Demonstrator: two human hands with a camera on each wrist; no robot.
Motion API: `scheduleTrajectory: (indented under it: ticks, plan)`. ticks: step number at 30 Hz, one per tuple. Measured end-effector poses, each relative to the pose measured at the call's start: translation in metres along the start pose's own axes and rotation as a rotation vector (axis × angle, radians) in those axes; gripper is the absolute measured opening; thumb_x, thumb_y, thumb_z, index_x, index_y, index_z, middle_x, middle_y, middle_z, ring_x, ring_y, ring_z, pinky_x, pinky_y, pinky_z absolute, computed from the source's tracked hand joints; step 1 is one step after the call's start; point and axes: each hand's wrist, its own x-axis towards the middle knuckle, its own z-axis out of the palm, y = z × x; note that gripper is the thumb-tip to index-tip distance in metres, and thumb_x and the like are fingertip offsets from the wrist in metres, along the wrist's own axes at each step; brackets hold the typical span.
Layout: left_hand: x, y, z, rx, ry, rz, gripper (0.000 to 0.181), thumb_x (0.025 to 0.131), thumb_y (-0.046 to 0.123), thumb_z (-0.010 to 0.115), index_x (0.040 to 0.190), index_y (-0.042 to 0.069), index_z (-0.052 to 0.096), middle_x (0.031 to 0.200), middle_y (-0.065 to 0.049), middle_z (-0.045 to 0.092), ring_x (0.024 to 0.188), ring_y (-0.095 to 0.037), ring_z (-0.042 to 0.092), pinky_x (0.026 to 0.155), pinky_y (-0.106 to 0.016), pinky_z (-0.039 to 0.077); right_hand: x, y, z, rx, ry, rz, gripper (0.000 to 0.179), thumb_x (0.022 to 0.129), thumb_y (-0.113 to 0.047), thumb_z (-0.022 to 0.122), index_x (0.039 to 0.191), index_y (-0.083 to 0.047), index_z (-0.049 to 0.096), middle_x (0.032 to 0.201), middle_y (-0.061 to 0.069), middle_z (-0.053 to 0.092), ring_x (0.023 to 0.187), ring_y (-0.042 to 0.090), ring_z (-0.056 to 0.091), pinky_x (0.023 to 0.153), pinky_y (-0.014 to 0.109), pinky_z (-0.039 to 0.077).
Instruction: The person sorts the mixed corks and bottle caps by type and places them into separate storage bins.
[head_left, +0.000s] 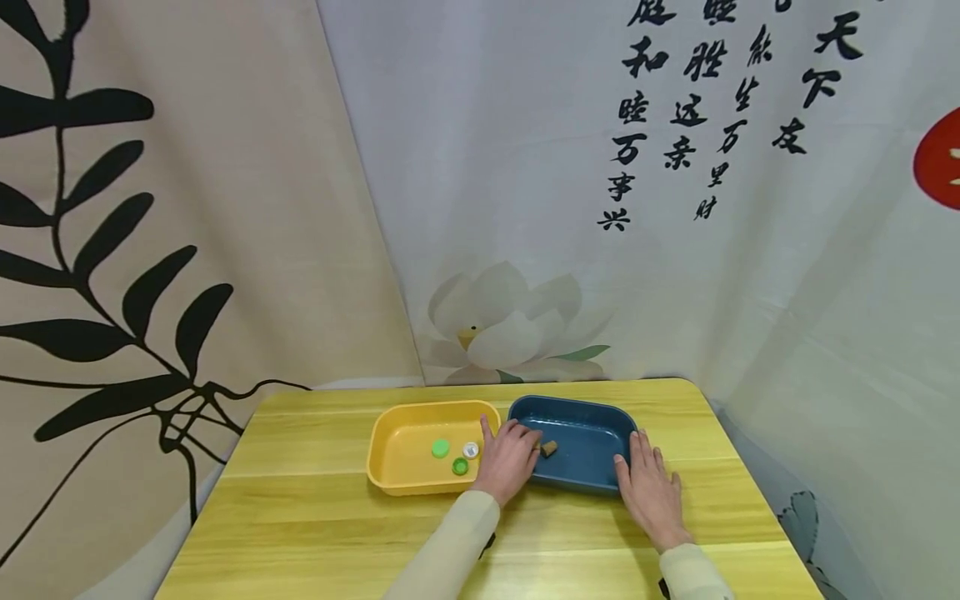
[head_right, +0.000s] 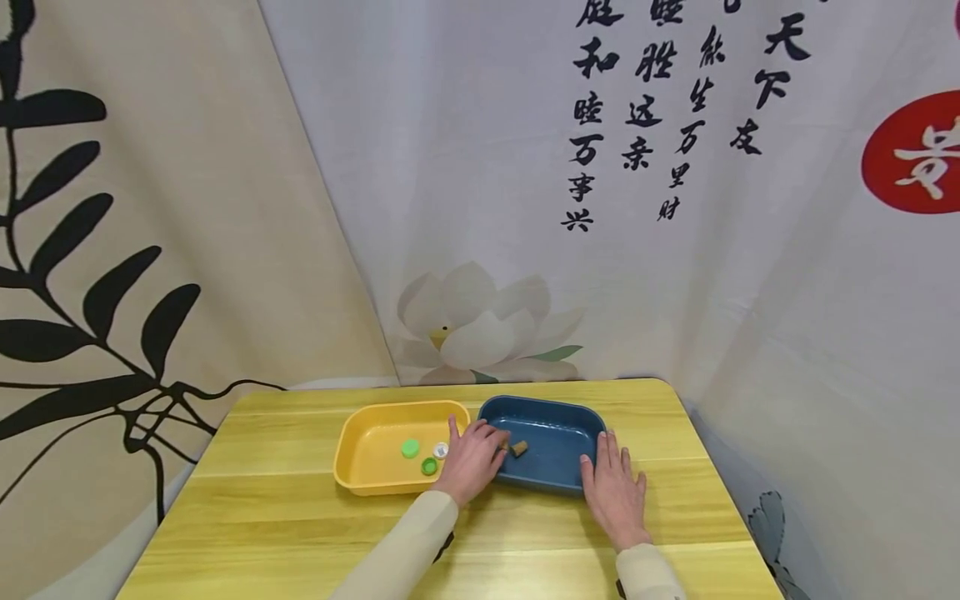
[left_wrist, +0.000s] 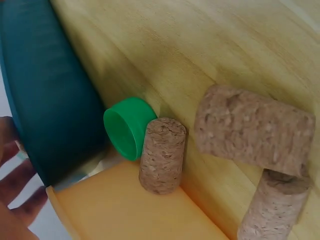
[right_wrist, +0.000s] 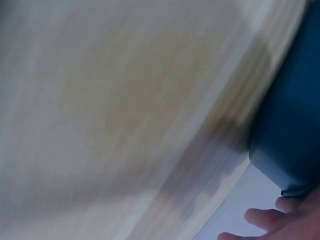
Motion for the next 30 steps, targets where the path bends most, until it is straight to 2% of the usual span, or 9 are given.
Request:
scheduleTrajectory:
  ticks: [3,7,10,13,20,26,30]
  plan:
    - [0.000,0.000,0.003,0.041,-0.025,-0.022,0.026,0.095,0.037,0.077,0.120,0.029,0.077,0.117,0.007,0.075,0.125,-0.025,0.062,0.111,-0.078,0.026,0.001,-0.002,0.002,0.003,-0.005,0.000,0.069,0.113,-0.044,0.032,0.163,0.003,0.020,0.170,0.023,0.016,0.150,0.053,0.023,0.106,0.085,0.017]
    - [-0.001,-0.002,0.004,0.028,-0.048,-0.038,0.030,0.095,0.038,0.077,0.123,0.030,0.076,0.135,0.001,0.067,0.133,-0.028,0.057,0.111,-0.078,0.025,0.001,-0.004,0.004,0.000,-0.005,-0.001,0.069,0.113,-0.045,0.032,0.163,0.002,0.021,0.170,0.023,0.017,0.150,0.053,0.023,0.106,0.085,0.018]
    - [-0.004,-0.004,0.003,-0.007,-0.036,-0.034,0.033,0.096,0.038,0.076,0.127,0.029,0.075,0.148,-0.004,0.058,0.139,-0.031,0.051,0.112,-0.078,0.025,0.001,-0.006,0.004,-0.003,0.000,-0.005,0.068,0.113,-0.043,0.034,0.163,0.002,0.022,0.170,0.023,0.018,0.149,0.053,0.024,0.106,0.084,0.019]
    - [-0.010,-0.007,0.001,-0.042,0.001,-0.017,0.036,0.096,0.038,0.075,0.130,0.028,0.073,0.152,-0.006,0.054,0.141,-0.032,0.050,0.112,-0.076,0.027,0.001,-0.006,0.004,-0.010,0.001,-0.007,0.067,0.113,-0.041,0.035,0.163,0.003,0.022,0.169,0.023,0.018,0.149,0.054,0.024,0.107,0.084,0.019]
    - [-0.030,-0.011,-0.010,-0.107,0.072,0.036,0.052,0.095,0.038,0.076,0.143,0.023,0.064,0.155,-0.008,0.050,0.140,-0.033,0.051,0.114,-0.067,0.034,0.000,-0.003,0.003,-0.011,0.004,-0.015,0.068,0.113,-0.041,0.035,0.162,0.003,0.023,0.169,0.024,0.020,0.148,0.055,0.026,0.105,0.085,0.020]
    - [-0.051,-0.014,-0.024,-0.145,0.084,0.075,0.059,0.096,0.042,0.075,0.148,0.021,0.058,0.159,-0.009,0.045,0.143,-0.032,0.047,0.116,-0.065,0.032,0.000,0.000,0.002,-0.010,-0.006,-0.011,0.069,0.113,-0.042,0.034,0.163,0.003,0.021,0.169,0.024,0.018,0.148,0.055,0.024,0.105,0.084,0.019]
    - [-0.066,-0.019,-0.033,-0.127,0.081,0.084,0.064,0.094,0.046,0.076,0.150,0.022,0.056,0.159,-0.008,0.045,0.143,-0.030,0.046,0.115,-0.063,0.036,0.000,0.001,0.001,-0.017,-0.018,-0.007,0.069,0.113,-0.043,0.032,0.163,0.003,0.018,0.170,0.024,0.015,0.149,0.055,0.022,0.106,0.084,0.018]
